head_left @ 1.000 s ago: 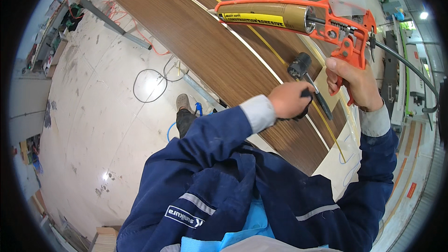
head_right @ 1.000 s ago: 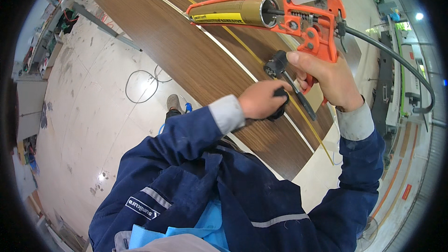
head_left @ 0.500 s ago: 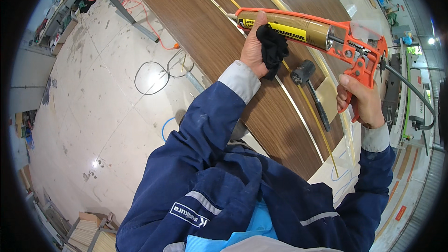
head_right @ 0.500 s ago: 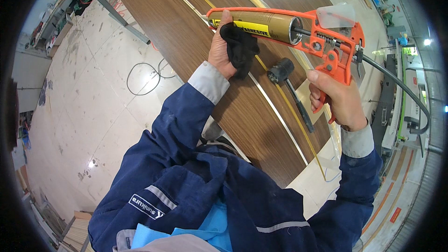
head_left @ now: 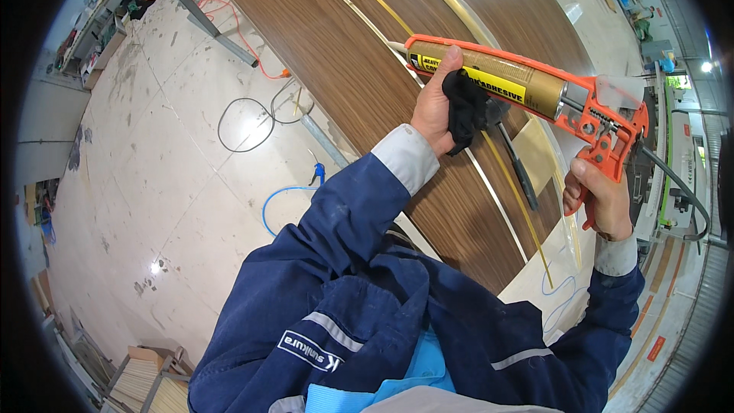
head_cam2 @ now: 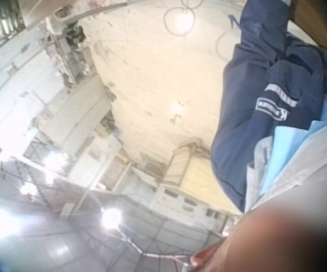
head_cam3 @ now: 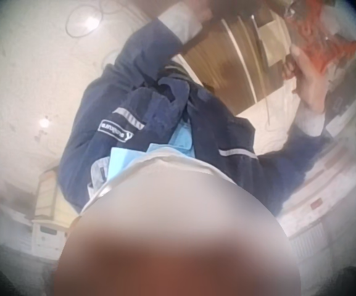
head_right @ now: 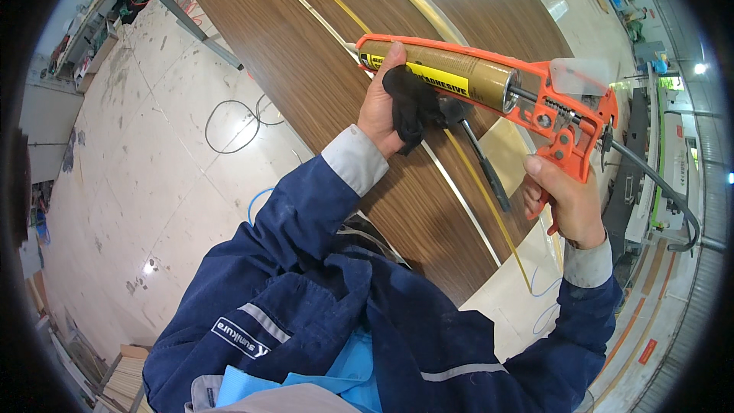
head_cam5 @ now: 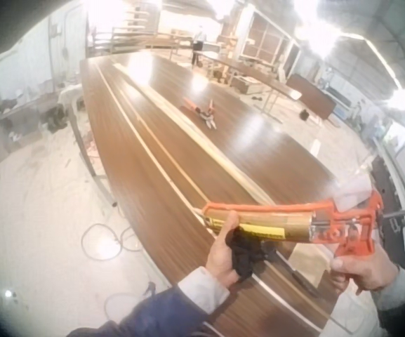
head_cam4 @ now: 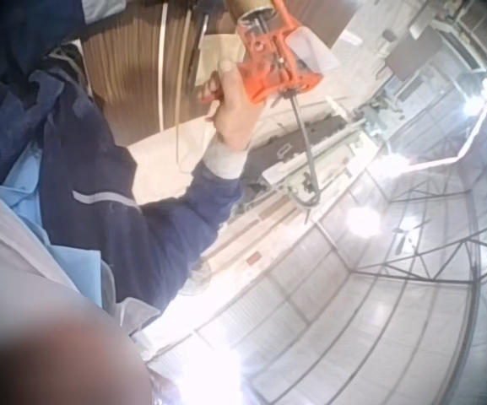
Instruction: The person prepares a construction adhesive cartridge by cutting the tip and inserting it into a caulking gun. They then apply a continuous bead of adhesive along a long wooden panel on a workbench.
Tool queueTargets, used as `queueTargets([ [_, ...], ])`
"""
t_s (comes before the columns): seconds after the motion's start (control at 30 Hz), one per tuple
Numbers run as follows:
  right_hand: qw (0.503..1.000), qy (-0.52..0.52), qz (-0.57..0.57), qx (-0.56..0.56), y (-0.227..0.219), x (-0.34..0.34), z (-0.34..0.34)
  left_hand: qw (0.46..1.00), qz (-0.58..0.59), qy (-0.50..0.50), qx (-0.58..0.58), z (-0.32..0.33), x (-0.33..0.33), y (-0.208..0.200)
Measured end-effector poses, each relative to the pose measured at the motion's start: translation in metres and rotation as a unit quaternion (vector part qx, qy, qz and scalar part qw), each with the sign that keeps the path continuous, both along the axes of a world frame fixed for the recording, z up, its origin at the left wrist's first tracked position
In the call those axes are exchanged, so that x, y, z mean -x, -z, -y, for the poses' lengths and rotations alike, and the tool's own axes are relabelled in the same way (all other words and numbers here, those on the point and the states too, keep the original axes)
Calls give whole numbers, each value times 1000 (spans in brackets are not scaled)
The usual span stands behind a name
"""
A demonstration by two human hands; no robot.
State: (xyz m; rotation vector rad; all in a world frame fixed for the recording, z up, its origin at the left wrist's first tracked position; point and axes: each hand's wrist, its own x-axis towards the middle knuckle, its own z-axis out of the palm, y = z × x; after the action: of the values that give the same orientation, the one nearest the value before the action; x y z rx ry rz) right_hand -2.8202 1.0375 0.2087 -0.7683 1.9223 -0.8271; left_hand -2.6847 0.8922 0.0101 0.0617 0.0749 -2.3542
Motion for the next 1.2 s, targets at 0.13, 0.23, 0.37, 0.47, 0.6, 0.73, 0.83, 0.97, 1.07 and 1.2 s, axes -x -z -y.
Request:
queueTargets([
  [0.13,1000,-3,-10,2,-2,1,-18,1000,-7,20,0,-13,0,1],
  [0.23,1000,-9,-9,-1,-5,2,-35,999,-4,34,20,-30,5,5],
  [0.37,999,-13,45,4,-1,7,-50,1000,-17,-9,-2,-42,16,4],
  [0.47,993,-65,82,48,4,6,-58,999,-8,-8,-48,-47,20,1],
  [0.6,982,-76,138,104,12,6,-65,997,-15,-28,-68,-54,20,-3],
  [0.73,978,-71,176,91,19,15,-69,998,5,-26,-51,-59,21,-3],
  [0.83,978,-61,177,93,20,21,-77,997,35,-39,-63,-66,29,-4],
  [0.97,984,-53,152,82,17,24,-91,997,61,-42,-31,-79,35,0],
  [1.07,988,-29,136,69,14,24,-103,998,59,-22,-21,-91,38,2],
  [1.2,990,-5,126,60,9,26,-119,998,54,-10,-29,-105,42,-1],
])
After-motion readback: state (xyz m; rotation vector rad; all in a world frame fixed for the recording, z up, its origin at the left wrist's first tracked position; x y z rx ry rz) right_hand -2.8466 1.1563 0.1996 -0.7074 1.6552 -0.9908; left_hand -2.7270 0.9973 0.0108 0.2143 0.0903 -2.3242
